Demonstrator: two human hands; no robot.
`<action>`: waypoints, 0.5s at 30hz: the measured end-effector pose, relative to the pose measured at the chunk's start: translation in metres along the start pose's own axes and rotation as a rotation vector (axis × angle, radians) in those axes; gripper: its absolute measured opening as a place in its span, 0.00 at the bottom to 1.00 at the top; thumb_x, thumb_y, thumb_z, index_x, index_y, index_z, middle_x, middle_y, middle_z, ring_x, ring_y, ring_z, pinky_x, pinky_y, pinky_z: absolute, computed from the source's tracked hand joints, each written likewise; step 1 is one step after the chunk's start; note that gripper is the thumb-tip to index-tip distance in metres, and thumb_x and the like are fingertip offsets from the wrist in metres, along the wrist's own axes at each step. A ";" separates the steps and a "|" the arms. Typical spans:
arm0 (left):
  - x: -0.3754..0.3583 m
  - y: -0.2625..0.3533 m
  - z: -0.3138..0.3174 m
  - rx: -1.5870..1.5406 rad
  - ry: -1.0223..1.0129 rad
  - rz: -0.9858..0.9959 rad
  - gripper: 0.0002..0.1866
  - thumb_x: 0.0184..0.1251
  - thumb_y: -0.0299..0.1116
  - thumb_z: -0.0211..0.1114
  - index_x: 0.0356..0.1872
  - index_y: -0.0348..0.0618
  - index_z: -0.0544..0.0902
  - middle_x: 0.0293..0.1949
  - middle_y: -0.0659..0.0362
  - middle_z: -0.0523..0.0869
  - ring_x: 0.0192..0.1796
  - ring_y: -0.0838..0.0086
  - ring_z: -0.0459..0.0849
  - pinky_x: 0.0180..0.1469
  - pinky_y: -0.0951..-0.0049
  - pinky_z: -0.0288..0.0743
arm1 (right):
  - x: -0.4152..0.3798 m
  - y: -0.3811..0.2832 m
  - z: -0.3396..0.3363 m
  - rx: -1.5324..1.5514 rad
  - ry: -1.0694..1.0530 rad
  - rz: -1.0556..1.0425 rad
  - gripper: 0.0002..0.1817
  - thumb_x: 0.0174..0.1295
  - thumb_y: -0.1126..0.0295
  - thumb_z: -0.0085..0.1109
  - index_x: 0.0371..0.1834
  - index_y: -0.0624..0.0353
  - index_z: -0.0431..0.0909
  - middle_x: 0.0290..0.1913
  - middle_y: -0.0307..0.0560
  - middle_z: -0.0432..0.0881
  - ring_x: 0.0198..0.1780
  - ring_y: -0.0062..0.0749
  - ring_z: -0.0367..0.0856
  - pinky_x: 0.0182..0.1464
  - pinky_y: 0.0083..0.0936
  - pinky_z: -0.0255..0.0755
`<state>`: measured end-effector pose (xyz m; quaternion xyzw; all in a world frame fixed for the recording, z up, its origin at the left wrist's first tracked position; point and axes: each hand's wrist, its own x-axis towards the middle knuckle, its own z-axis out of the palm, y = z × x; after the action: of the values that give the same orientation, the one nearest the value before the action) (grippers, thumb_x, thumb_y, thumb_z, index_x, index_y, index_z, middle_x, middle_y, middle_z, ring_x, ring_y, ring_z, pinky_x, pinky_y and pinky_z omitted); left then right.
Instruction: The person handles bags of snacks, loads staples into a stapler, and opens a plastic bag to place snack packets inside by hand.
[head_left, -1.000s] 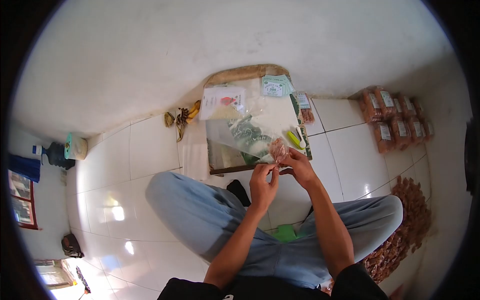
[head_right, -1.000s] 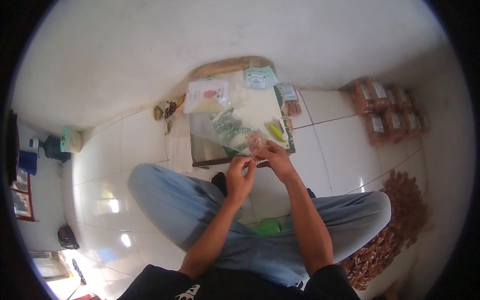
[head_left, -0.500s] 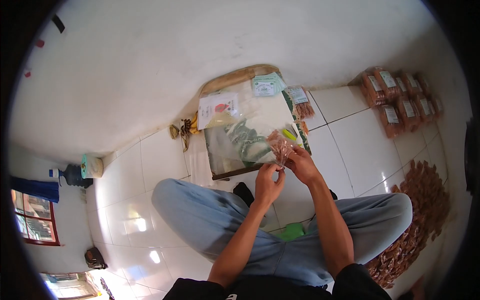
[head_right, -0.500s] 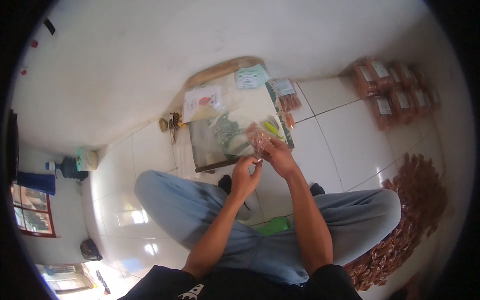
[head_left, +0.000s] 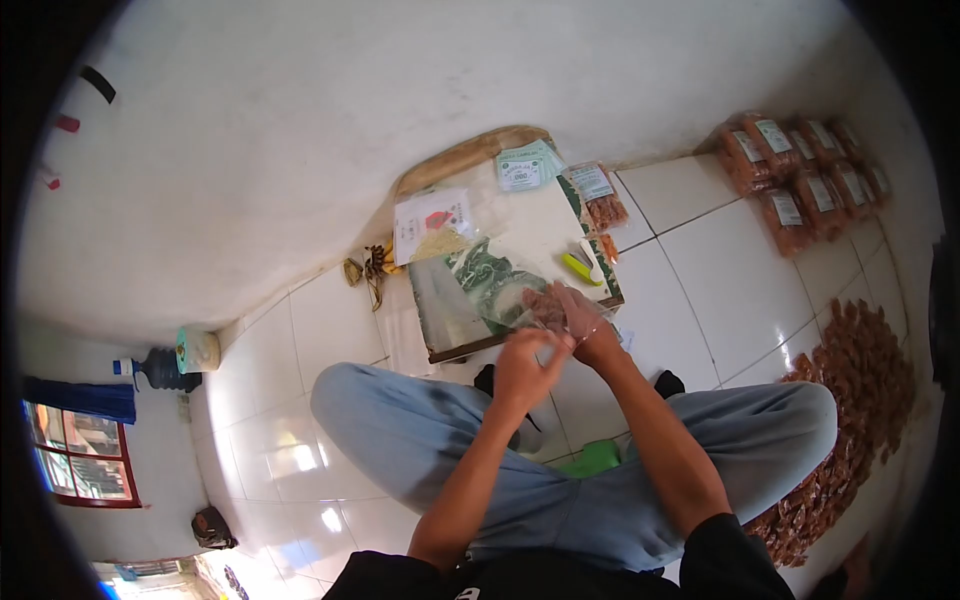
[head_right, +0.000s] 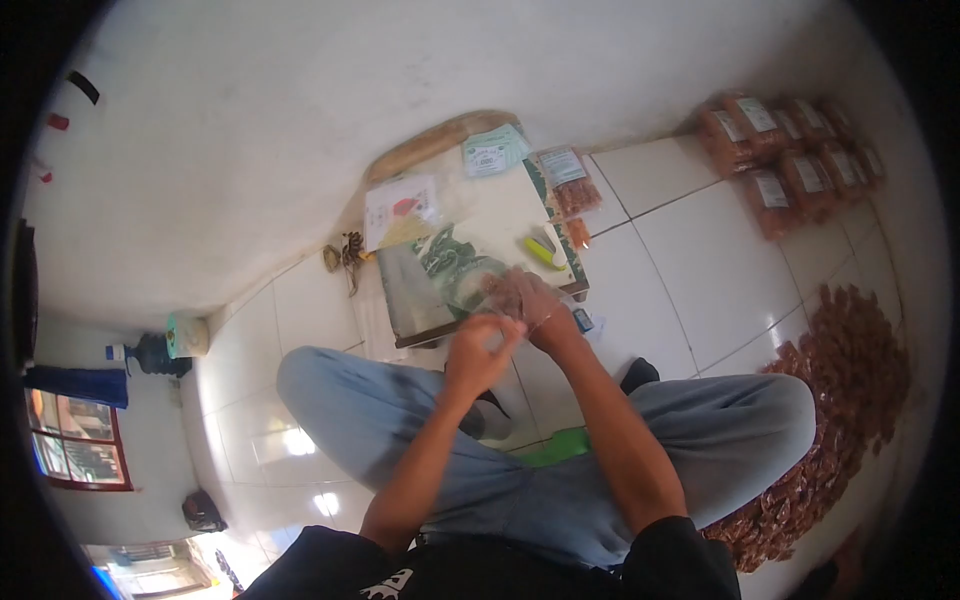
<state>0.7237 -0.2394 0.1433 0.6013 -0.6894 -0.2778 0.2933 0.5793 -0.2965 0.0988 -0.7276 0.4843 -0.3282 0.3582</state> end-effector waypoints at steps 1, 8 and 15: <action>0.007 -0.015 0.003 0.000 0.005 -0.004 0.18 0.56 0.41 0.73 0.41 0.39 0.84 0.42 0.55 0.79 0.49 0.61 0.80 0.51 0.67 0.74 | -0.001 0.001 0.003 -0.047 0.061 -0.051 0.34 0.55 0.71 0.64 0.66 0.62 0.62 0.57 0.61 0.75 0.57 0.59 0.74 0.57 0.42 0.71; 0.048 -0.084 0.024 -0.855 0.438 -0.873 0.59 0.52 0.51 0.77 0.71 0.29 0.45 0.55 0.47 0.69 0.54 0.66 0.73 0.54 0.68 0.71 | 0.002 -0.004 0.018 -0.130 -0.004 -0.092 0.40 0.57 0.69 0.67 0.71 0.64 0.56 0.63 0.62 0.70 0.59 0.57 0.74 0.59 0.38 0.71; 0.043 -0.064 0.023 -0.919 0.479 -0.799 0.56 0.49 0.40 0.80 0.69 0.31 0.47 0.55 0.48 0.70 0.54 0.67 0.74 0.53 0.70 0.73 | 0.019 0.007 0.052 -0.019 -0.055 -0.148 0.40 0.57 0.70 0.68 0.71 0.67 0.56 0.60 0.62 0.74 0.55 0.53 0.78 0.57 0.34 0.73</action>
<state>0.7444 -0.2889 0.0837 0.6700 -0.1395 -0.4901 0.5399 0.6249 -0.3053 0.0675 -0.7734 0.4222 -0.3293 0.3392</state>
